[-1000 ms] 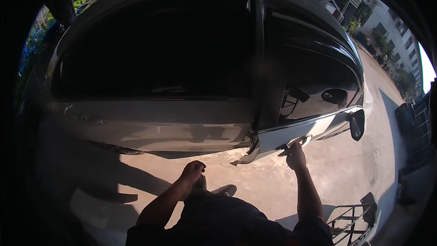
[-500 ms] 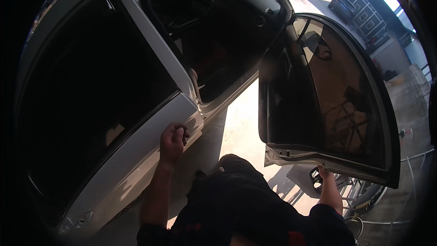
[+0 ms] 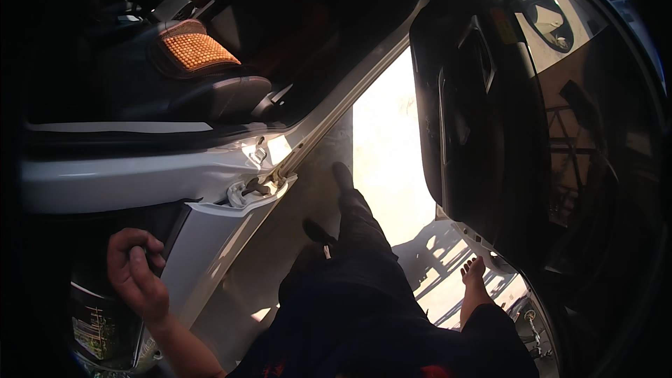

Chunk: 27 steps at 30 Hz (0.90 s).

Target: The person retrieves a socket wrench and parts from a car trunk, fits a bracket onto the rear frame by hand, and secures it using the wrench.

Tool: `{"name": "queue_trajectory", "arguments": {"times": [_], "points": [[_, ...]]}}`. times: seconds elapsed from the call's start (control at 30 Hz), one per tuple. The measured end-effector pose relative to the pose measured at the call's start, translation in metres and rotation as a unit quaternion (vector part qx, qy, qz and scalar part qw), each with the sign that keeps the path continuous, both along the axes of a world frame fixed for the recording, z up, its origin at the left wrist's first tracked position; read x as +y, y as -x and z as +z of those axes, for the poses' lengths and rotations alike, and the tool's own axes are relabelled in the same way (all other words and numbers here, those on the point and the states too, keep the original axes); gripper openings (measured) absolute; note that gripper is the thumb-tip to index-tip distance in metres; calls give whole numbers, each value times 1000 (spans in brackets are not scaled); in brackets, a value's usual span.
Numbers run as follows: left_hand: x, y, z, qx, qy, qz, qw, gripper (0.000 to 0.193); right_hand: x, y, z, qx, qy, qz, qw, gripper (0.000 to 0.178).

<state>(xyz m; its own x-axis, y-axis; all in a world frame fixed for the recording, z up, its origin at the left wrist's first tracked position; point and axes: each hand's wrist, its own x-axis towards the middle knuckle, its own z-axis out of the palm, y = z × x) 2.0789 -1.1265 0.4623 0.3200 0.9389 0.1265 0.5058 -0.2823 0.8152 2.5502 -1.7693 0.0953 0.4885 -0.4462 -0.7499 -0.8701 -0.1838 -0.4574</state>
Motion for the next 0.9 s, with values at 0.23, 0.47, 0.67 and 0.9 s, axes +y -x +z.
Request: {"name": "queue_trajectory", "arguments": {"times": [0.23,0.47,0.67,0.9], "points": [[23,1,3,64,86,203,973,31,362,46,-173,153,-80,678,715,23],[26,1,11,342,-217,21,914,40,799,5,-183,-167,-241,786,544,35],[24,-48,7,211,-29,230,950,42,983,62,-210,-340,-153,884,283,35],[43,-55,-3,243,-17,283,928,41,1051,120,-245,-238,-87,918,305,39]]}}
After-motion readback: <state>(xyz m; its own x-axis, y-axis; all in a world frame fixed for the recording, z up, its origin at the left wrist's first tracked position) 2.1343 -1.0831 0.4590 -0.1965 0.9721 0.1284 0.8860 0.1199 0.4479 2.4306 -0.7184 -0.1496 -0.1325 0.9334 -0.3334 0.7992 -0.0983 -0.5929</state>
